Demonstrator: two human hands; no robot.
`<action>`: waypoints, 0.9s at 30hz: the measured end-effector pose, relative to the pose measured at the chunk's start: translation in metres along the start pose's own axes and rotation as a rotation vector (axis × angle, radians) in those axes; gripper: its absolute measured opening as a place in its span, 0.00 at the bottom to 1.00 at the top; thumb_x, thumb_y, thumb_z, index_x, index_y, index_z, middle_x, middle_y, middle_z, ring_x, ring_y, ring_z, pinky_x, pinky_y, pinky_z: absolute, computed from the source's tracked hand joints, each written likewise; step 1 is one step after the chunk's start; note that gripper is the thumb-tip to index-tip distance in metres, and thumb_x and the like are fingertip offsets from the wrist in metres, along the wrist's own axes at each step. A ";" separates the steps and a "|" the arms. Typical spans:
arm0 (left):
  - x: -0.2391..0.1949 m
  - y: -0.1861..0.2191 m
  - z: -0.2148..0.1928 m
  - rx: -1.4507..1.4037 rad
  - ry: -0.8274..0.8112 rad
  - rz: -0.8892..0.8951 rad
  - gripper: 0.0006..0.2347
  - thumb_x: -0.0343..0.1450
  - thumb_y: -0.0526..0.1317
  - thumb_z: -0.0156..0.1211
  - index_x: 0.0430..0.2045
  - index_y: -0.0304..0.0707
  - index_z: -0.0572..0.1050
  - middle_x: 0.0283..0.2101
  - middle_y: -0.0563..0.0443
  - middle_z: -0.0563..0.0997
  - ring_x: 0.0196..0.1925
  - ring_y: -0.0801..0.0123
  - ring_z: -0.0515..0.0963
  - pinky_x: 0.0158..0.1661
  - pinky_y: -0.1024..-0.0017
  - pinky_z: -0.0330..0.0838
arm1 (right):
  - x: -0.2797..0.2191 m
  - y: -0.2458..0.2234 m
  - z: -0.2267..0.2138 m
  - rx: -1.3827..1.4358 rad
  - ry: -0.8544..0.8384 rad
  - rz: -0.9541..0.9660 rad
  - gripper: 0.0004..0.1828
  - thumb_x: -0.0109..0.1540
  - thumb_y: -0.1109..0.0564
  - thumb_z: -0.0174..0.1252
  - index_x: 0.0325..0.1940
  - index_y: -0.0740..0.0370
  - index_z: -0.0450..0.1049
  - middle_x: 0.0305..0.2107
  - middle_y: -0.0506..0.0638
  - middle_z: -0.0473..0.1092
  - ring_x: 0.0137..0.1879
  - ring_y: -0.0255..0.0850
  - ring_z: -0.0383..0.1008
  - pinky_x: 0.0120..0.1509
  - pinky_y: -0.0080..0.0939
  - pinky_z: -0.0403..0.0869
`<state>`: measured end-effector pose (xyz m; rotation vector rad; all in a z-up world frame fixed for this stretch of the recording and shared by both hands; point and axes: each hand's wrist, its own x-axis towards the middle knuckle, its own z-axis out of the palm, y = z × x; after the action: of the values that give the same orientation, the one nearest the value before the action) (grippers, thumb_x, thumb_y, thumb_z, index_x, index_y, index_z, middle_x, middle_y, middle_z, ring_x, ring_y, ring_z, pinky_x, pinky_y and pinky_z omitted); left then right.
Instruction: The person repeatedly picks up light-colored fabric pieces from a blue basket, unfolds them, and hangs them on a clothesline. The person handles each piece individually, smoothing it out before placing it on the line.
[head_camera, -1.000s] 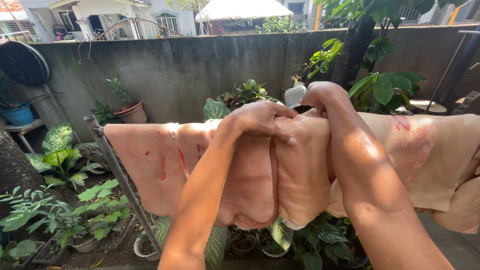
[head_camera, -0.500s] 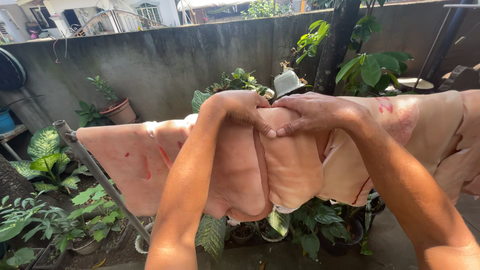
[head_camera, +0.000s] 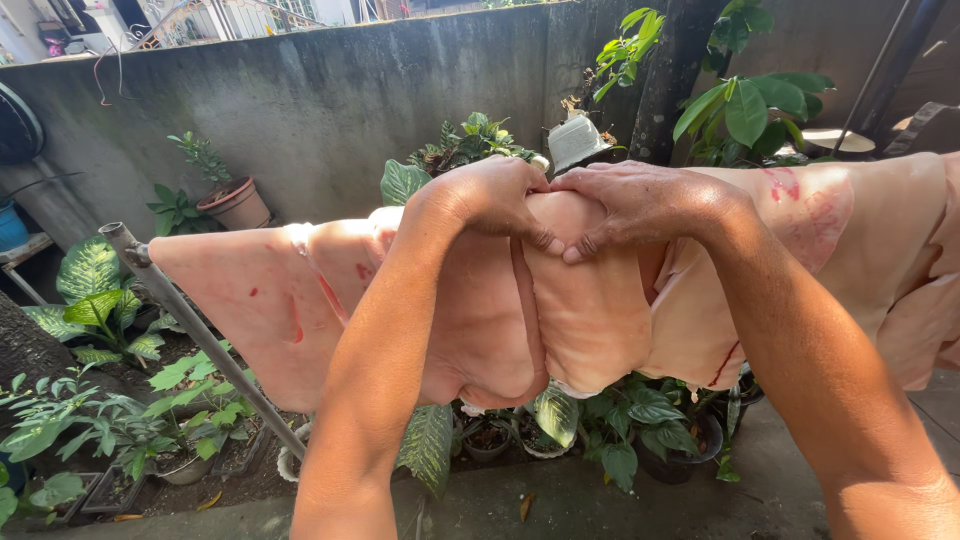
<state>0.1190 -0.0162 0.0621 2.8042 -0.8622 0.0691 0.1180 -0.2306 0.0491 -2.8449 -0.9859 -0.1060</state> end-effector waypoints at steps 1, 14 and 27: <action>0.000 0.000 0.001 0.009 0.013 -0.002 0.36 0.51 0.61 0.75 0.53 0.45 0.77 0.49 0.46 0.83 0.54 0.57 0.82 0.53 0.64 0.75 | -0.001 0.003 0.001 0.000 0.026 -0.046 0.53 0.48 0.32 0.70 0.71 0.55 0.60 0.64 0.53 0.64 0.73 0.49 0.59 0.74 0.48 0.59; -0.013 0.015 0.025 0.211 0.260 0.025 0.30 0.57 0.52 0.71 0.53 0.44 0.73 0.56 0.46 0.77 0.61 0.50 0.72 0.58 0.53 0.65 | -0.051 -0.015 0.049 -0.160 0.561 -0.210 0.51 0.53 0.43 0.71 0.74 0.61 0.57 0.64 0.65 0.58 0.71 0.63 0.56 0.72 0.60 0.58; -0.044 0.089 0.078 -0.070 0.727 0.396 0.16 0.73 0.44 0.66 0.54 0.44 0.74 0.51 0.49 0.82 0.55 0.53 0.79 0.56 0.57 0.72 | -0.135 -0.023 0.049 0.122 0.748 -0.308 0.27 0.64 0.62 0.69 0.64 0.67 0.68 0.57 0.59 0.70 0.62 0.51 0.75 0.65 0.44 0.77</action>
<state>0.0311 -0.0803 -0.0026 2.2105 -1.1433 1.0123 -0.0016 -0.2881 -0.0117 -2.2000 -1.1549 -1.0061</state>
